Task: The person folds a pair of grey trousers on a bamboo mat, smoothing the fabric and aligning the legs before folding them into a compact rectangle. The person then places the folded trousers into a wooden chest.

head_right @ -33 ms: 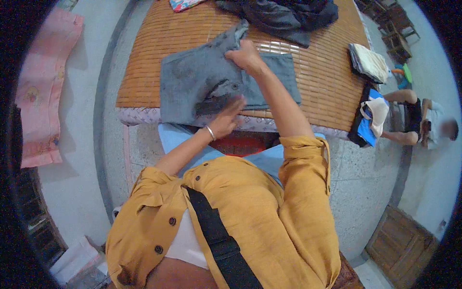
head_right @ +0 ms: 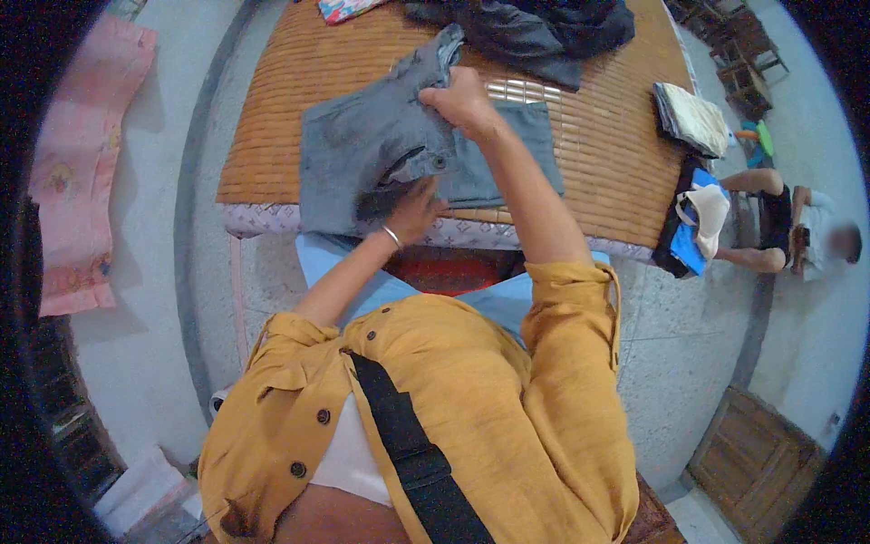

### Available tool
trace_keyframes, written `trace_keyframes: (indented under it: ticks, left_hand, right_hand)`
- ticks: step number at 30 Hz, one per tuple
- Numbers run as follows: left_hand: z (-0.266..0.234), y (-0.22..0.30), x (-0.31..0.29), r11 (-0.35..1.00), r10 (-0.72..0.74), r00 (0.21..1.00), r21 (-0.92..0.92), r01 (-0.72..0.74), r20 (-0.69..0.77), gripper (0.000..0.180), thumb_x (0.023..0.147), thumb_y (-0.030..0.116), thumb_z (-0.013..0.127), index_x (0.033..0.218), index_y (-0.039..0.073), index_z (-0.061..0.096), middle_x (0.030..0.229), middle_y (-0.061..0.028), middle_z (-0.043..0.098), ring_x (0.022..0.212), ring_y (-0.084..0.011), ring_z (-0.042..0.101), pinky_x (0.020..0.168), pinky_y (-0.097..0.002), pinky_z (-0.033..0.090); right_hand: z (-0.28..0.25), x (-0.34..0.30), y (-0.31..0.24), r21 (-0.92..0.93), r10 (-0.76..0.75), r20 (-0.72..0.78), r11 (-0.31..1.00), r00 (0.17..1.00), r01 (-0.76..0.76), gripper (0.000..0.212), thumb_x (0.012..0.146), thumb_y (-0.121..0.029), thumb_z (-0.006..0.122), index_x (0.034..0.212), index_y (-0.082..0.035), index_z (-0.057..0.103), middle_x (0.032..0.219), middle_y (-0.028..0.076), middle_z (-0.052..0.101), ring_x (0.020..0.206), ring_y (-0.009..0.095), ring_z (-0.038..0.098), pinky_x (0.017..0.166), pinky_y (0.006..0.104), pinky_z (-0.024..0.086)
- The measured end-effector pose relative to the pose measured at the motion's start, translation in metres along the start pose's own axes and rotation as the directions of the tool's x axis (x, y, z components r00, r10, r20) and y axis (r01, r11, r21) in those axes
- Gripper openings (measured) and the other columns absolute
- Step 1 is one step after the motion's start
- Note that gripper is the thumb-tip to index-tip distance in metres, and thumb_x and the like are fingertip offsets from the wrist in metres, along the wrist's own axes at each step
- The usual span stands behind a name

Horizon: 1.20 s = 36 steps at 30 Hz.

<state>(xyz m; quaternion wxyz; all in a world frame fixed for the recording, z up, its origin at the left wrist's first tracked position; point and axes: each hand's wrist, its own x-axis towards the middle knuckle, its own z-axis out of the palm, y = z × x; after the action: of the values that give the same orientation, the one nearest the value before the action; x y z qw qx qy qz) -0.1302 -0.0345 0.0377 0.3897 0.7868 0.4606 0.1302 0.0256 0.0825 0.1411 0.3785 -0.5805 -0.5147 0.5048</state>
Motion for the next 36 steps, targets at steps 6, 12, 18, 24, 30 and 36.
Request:
trace_keyframes:
  ticks: [6, 12, 18, 24, 30, 36]
  left_hand:
    - [-0.024, -0.093, -0.011, 0.876, -0.175, 0.983, 0.465, 0.128, 0.06, 0.044, 0.087, 0.022, 0.04, 0.129, 0.006, 0.038, 0.128, -0.0234, 0.04, 0.121, -0.0362, 0.036, 0.101, -0.0437, 0.029]
    - [-0.017, -0.145, -0.017, 0.897, 0.094, 0.936, 0.436, 0.069, -0.34, 0.044, 0.087, 0.023, 0.041, 0.127, 0.006, 0.04, 0.127, -0.0227, 0.041, 0.12, -0.0361, 0.037, 0.1, -0.0437, 0.03]
    - [-0.018, -0.163, -0.025, 0.898, 0.136, 0.903, 0.436, 0.062, -0.408, 0.043, 0.086, 0.024, 0.043, 0.126, 0.006, 0.042, 0.126, -0.0221, 0.042, 0.118, -0.0361, 0.038, 0.099, -0.0438, 0.031]
    - [-0.026, -0.177, -0.032, 0.897, 0.145, 0.888, 0.436, 0.067, -0.436, 0.043, 0.086, 0.024, 0.044, 0.124, 0.006, 0.043, 0.125, -0.0214, 0.044, 0.117, -0.036, 0.039, 0.098, -0.0439, 0.031]
    - [-0.032, -0.186, -0.037, 0.898, 0.142, 0.877, 0.432, 0.08, -0.458, 0.042, 0.085, 0.025, 0.045, 0.123, 0.006, 0.045, 0.125, -0.0207, 0.045, 0.116, -0.0359, 0.04, 0.097, -0.0439, 0.032]
    - [-0.034, -0.191, -0.04, 0.901, 0.143, 0.87, 0.425, 0.083, -0.473, 0.042, 0.084, 0.026, 0.046, 0.121, 0.006, 0.047, 0.124, -0.02, 0.046, 0.115, -0.0359, 0.041, 0.096, -0.044, 0.033]
  right_hand:
    - [-0.069, -0.054, 0.004, 0.051, -0.021, -0.114, 0.998, 0.993, 0.027, 0.033, 0.075, -0.013, 0.065, 0.101, 0.004, 0.057, 0.091, 0.009, 0.062, 0.075, 0.016, 0.058, 0.07, 0.0291, 0.048]
    - [-0.1, -0.071, 0.161, 0.143, 0.324, -0.34, 0.946, 0.883, -0.292, 0.036, 0.073, -0.007, 0.065, 0.106, 0.003, 0.054, 0.092, 0.012, 0.062, 0.077, 0.019, 0.059, 0.067, 0.0318, 0.048]
    - [-0.107, -0.057, 0.172, 0.125, 0.212, -0.283, 0.975, 0.936, -0.183, 0.04, 0.071, -0.008, 0.068, 0.107, 0.003, 0.053, 0.092, 0.012, 0.062, 0.078, 0.021, 0.059, 0.07, 0.0339, 0.048]
    - [-0.09, -0.057, 0.19, -0.038, 0.097, -0.366, 0.992, 0.926, -0.119, 0.04, 0.067, -0.012, 0.072, 0.1, 0.005, 0.057, 0.09, 0.015, 0.064, 0.076, 0.02, 0.06, 0.069, 0.0333, 0.048]
    - [-0.095, -0.043, 0.194, -0.024, 0.09, -0.273, 0.995, 0.958, -0.101, 0.041, 0.066, -0.013, 0.072, 0.099, 0.006, 0.057, 0.09, 0.018, 0.063, 0.08, 0.022, 0.06, 0.071, 0.0334, 0.047]
    - [-0.084, -0.045, 0.193, -0.172, 0.045, -0.33, 0.979, 0.943, -0.107, 0.037, 0.067, -0.013, 0.07, 0.096, 0.006, 0.057, 0.088, 0.018, 0.063, 0.08, 0.026, 0.06, 0.072, 0.0348, 0.046]
